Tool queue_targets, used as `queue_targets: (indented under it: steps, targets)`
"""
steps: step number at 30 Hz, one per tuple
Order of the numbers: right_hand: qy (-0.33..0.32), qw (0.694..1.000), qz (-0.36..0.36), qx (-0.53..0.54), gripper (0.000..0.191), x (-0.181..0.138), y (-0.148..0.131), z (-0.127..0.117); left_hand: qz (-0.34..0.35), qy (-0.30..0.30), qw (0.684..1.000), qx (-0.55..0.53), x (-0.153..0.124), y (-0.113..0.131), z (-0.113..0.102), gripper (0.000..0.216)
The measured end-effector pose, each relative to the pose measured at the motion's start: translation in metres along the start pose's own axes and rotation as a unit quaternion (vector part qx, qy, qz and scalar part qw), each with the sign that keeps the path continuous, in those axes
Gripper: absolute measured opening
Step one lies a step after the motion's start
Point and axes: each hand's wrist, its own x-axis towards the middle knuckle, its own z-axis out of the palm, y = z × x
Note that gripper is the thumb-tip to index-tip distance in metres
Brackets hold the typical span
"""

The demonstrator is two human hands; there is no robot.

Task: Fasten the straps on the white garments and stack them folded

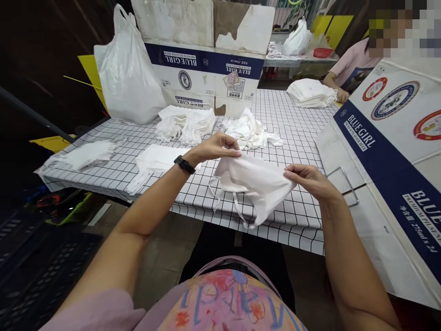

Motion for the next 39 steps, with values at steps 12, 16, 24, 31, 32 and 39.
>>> queue_targets:
  steps: [12,16,24,31,32,39]
  targets:
    - [0.128,0.988,-0.076,0.046,0.035,0.007,-0.044,-0.052,-0.015,0.036,0.997,0.065,-0.031,0.008,-0.056,0.038]
    - [0.138,0.987,-0.072,0.037,0.038,0.010,-0.052,-0.060,0.004,0.059,0.992,0.113,-0.036,0.016,-0.072,0.032]
    - [0.042,0.978,-0.090,-0.182,0.035,0.012,-0.068,-0.064,0.108,0.119,0.959,0.233,-0.031,0.034,-0.094,0.035]
    - [0.110,0.910,-0.076,-0.393,0.039,0.020,-0.076,-0.062,0.114,0.127,0.935,0.311,-0.027,0.062,-0.098,0.027]
    - [0.135,0.901,-0.080,-0.405,0.036,0.022,-0.078,-0.063,0.116,0.138,0.928,0.326,-0.026,0.065,-0.097,0.026]
    - [0.330,0.822,-0.182,-0.426,0.014,0.036,-0.108,-0.057,0.100,0.273,0.887,0.358,-0.015,0.080,-0.092,0.013]
